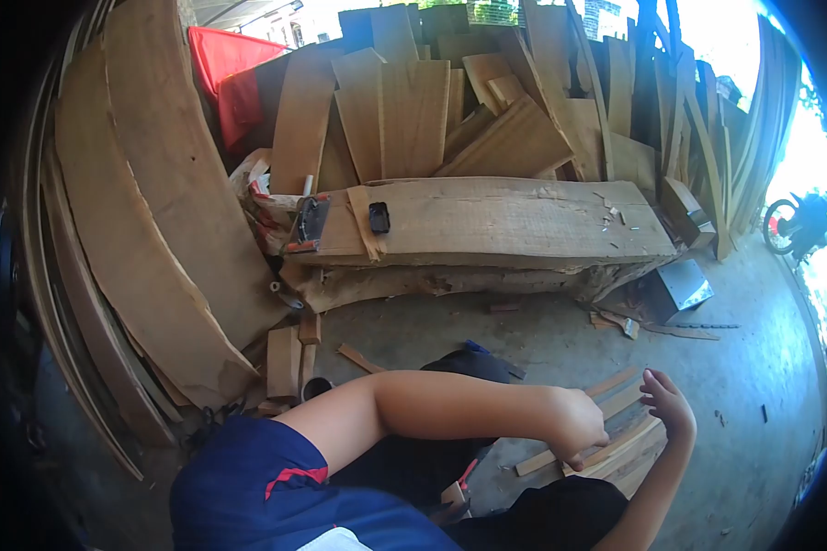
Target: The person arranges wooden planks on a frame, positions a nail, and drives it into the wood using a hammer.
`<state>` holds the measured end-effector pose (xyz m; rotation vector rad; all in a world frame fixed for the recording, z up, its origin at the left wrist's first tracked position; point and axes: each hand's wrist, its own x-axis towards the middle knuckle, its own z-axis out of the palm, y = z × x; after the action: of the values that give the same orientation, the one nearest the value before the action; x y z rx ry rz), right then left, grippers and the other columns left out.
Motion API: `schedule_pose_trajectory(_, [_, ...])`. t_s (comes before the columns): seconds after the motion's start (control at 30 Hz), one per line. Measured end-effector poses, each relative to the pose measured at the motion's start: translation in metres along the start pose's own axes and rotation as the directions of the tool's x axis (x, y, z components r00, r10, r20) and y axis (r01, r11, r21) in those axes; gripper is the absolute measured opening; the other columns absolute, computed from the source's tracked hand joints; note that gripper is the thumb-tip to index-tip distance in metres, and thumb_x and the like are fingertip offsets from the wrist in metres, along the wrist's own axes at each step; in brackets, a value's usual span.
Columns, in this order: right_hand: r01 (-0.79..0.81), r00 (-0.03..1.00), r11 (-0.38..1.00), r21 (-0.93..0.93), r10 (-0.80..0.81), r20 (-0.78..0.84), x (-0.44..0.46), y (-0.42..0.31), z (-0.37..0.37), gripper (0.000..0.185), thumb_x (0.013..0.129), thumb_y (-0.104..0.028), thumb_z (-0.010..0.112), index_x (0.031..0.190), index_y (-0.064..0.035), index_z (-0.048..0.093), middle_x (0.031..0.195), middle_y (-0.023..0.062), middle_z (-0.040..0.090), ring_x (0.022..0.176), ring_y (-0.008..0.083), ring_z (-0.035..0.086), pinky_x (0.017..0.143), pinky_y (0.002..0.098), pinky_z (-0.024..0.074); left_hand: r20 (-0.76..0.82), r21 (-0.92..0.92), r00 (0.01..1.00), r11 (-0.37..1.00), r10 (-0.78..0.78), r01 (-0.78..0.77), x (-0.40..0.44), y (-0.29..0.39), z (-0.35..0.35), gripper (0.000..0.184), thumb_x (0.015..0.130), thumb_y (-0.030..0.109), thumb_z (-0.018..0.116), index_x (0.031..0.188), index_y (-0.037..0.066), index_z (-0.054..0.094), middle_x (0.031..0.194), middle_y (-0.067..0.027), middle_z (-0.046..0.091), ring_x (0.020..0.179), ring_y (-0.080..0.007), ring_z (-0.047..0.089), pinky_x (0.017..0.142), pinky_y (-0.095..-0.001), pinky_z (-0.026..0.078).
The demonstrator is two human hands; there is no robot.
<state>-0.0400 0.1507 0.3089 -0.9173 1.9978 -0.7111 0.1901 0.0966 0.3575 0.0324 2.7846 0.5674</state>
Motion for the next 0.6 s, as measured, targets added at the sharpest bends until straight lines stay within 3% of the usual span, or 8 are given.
schedule_pose_trajectory(0.3, [-0.029, 1.000, 0.999, 0.014, 0.029, -0.002, -0.003, -0.003, -0.002, 0.052, 0.085, -0.048, 0.050, 0.125, -0.0148, 0.047, 0.106, 0.0061, 0.057, 0.092, 0.0176, 0.054, 0.078, 0.0318, 0.0408, -0.014, -0.021, 0.999, 0.999, 0.039, -0.040, -0.005, -0.002, 0.002, 0.048, 0.076, 0.037, 0.062, 0.109, 0.003, 0.055, 0.087, -0.0164, 0.063, 0.086, -0.0327, 0.060, 0.074, -0.0419, 0.047])
schedule_pose_trajectory(0.37, [-0.006, 1.000, 1.000, -0.001, 0.006, -0.006, -0.001, 0.002, -0.004, 0.057, 0.083, -0.053, 0.051, 0.126, -0.0167, 0.046, 0.108, 0.0078, 0.058, 0.091, 0.0204, 0.055, 0.077, 0.0351, 0.0426, -0.020, -0.011, 0.999, 0.999, 0.045, -0.045, -0.006, -0.003, 0.001, 0.047, 0.076, 0.038, 0.062, 0.107, 0.003, 0.055, 0.086, -0.0159, 0.063, 0.086, -0.0326, 0.060, 0.073, -0.0421, 0.047])
schedule_pose_trajectory(0.5, [-0.027, 1.000, 0.999, 0.018, 0.028, -0.015, -0.006, 0.001, -0.006, 0.053, 0.085, -0.049, 0.049, 0.126, -0.0149, 0.046, 0.109, 0.0069, 0.057, 0.094, 0.0189, 0.054, 0.080, 0.0329, 0.0408, -0.015, -0.019, 0.999, 0.999, 0.038, -0.038, -0.010, -0.001, -0.002, 0.047, 0.076, 0.038, 0.062, 0.106, 0.003, 0.055, 0.085, -0.0154, 0.063, 0.086, -0.0324, 0.060, 0.073, -0.0422, 0.047])
schedule_pose_trajectory(0.6, [-0.027, 0.999, 1.000, 0.001, 0.027, -0.025, -0.003, 0.009, -0.009, 0.057, 0.083, -0.054, 0.051, 0.127, -0.0181, 0.046, 0.109, 0.0077, 0.057, 0.093, 0.0208, 0.055, 0.078, 0.0350, 0.0423, -0.016, -0.016, 0.999, 0.999, 0.044, -0.045, -0.011, 0.000, -0.001, 0.047, 0.077, 0.038, 0.062, 0.107, 0.003, 0.055, 0.084, -0.0153, 0.063, 0.085, -0.0324, 0.060, 0.073, -0.0424, 0.047])
